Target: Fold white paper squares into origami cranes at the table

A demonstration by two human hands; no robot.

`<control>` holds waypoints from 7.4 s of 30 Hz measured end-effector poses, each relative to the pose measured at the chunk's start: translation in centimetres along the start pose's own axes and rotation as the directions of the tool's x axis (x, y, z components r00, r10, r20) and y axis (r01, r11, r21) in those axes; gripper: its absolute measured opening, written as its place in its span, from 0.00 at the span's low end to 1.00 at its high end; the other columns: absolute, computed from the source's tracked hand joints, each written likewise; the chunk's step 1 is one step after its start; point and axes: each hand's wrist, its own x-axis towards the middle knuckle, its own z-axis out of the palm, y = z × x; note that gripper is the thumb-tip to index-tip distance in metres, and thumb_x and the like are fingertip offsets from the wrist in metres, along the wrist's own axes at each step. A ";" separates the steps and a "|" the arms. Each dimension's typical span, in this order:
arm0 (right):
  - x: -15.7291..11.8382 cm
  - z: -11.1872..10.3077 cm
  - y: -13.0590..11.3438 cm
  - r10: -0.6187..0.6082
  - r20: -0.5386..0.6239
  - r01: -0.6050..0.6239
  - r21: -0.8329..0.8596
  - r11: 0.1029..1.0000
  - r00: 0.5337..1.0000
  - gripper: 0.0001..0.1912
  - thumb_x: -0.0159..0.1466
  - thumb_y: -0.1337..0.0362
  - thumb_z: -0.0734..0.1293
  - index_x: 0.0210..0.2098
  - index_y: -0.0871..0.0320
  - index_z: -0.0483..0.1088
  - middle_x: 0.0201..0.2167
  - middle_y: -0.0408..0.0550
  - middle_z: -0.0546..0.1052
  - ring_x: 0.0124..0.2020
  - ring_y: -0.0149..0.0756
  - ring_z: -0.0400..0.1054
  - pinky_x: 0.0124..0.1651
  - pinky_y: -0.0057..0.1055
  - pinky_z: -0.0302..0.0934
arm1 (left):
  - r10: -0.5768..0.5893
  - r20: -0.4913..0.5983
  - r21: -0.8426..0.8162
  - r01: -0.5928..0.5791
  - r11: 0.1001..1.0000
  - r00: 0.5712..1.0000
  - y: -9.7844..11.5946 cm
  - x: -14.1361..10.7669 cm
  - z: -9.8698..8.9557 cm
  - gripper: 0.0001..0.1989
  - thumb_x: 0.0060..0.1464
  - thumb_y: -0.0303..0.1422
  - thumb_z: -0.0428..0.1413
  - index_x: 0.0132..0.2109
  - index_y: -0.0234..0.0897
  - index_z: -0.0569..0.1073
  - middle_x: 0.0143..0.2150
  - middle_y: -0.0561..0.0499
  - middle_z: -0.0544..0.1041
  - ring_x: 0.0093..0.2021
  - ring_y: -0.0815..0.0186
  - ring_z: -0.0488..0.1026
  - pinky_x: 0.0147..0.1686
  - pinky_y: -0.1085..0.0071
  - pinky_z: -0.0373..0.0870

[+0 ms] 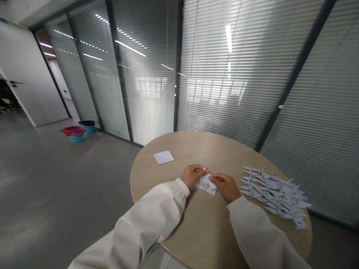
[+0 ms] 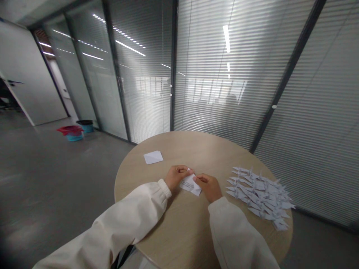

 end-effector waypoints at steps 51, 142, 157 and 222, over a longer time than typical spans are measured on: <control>-0.4 -0.3 -1.3 0.082 0.059 -0.080 -0.036 0.996 0.995 0.16 0.50 0.56 0.64 0.29 0.63 0.74 0.24 0.47 0.76 0.26 0.35 0.67 0.28 0.27 0.59 | 0.027 0.048 0.115 -0.033 0.993 0.998 -0.7 0.3 -0.5 0.17 0.32 0.40 0.61 0.26 0.31 0.70 0.20 0.52 0.70 0.17 0.74 0.64 0.16 0.79 0.57; 0.1 -0.9 -0.2 0.044 0.023 -0.045 0.046 0.998 0.999 0.20 0.48 0.49 0.65 0.27 0.61 0.71 0.26 0.48 0.76 0.30 0.39 0.69 0.34 0.32 0.62 | 0.191 -0.089 0.297 -0.157 0.942 0.978 -0.1 0.5 -1.1 0.18 0.37 0.38 0.59 0.36 0.33 0.68 0.18 0.59 0.62 0.17 0.76 0.58 0.17 0.80 0.54; 0.1 -1.8 0.0 0.004 -0.340 0.000 0.011 1.000 0.941 0.18 0.49 0.51 0.64 0.29 0.60 0.72 0.27 0.49 0.76 0.31 0.41 0.69 0.32 0.31 0.62 | -0.015 0.023 0.183 0.010 0.983 1.000 0.0 0.6 -0.9 0.17 0.36 0.42 0.59 0.29 0.29 0.76 0.25 0.48 0.74 0.24 0.70 0.67 0.25 0.74 0.65; 0.4 -1.2 0.5 -0.074 -0.149 0.053 -0.140 0.989 0.986 0.13 0.49 0.54 0.66 0.26 0.59 0.68 0.23 0.45 0.74 0.27 0.35 0.67 0.31 0.29 0.59 | -0.242 0.294 -0.006 0.255 0.967 0.925 -0.7 0.4 -0.7 0.23 0.36 0.42 0.59 0.36 0.26 0.71 0.29 0.44 0.75 0.32 0.62 0.72 0.32 0.68 0.68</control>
